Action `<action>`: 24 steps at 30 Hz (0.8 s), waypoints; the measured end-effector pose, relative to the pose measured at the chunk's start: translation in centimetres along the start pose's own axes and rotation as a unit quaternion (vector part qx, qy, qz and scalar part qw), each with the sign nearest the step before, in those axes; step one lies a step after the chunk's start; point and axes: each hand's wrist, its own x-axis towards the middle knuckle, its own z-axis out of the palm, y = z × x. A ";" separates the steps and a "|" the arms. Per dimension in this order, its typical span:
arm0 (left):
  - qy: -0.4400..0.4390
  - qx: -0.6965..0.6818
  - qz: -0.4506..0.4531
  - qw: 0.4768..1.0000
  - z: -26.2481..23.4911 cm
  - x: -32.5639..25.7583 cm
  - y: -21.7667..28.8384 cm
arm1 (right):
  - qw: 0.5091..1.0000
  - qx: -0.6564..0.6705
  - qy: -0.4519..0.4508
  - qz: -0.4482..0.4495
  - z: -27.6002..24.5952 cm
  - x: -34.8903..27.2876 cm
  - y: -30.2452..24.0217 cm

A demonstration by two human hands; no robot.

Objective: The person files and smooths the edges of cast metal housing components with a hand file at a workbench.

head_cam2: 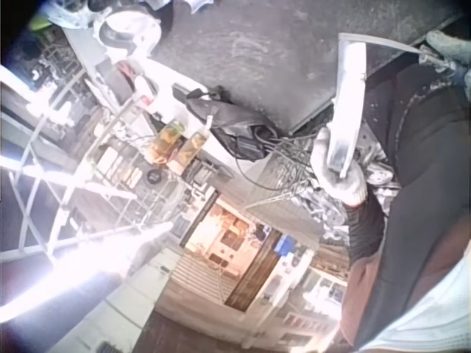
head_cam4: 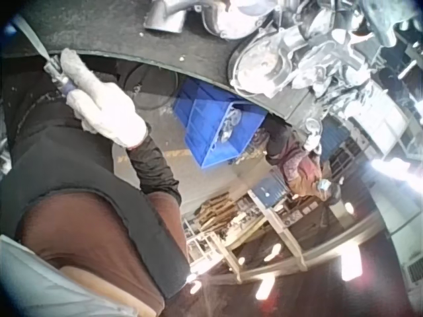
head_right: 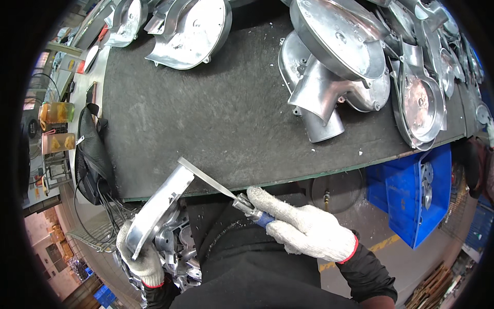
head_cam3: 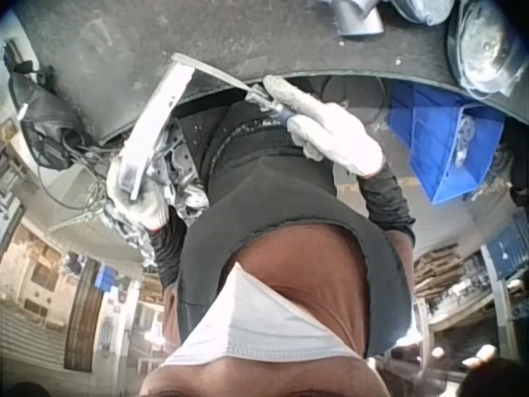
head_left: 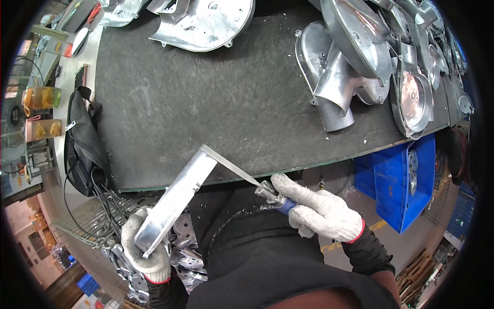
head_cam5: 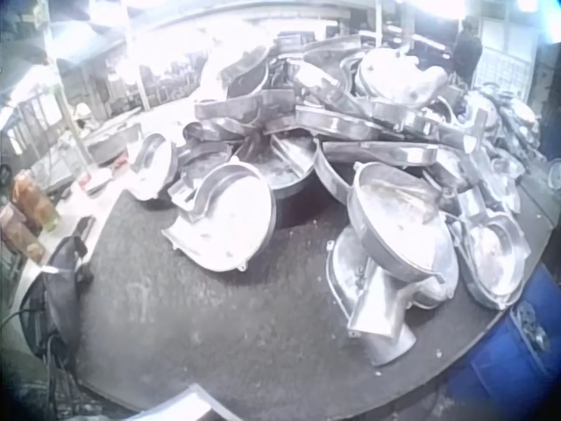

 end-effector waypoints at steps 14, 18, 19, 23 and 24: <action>0.021 0.009 -0.013 1.000 0.0 -0.3 -1.0 | 0.983 -0.051 0.017 -0.175 1.8 0.0 1.7; 0.027 -0.069 0.004 0.997 0.4 -0.4 -1.5 | 0.997 -0.067 0.027 0.001 0.9 -0.4 0.1; 0.021 -0.047 0.011 0.999 0.2 -0.3 -1.6 | 0.996 -0.084 0.025 -0.009 1.0 -0.5 -0.1; -0.008 0.004 0.025 1.000 0.0 0.4 -0.7 | 0.949 -0.153 0.059 -0.269 2.8 -0.4 2.1; -0.006 0.004 0.025 1.000 0.1 0.3 -0.8 | 0.949 -0.155 0.059 -0.270 2.7 -0.5 1.9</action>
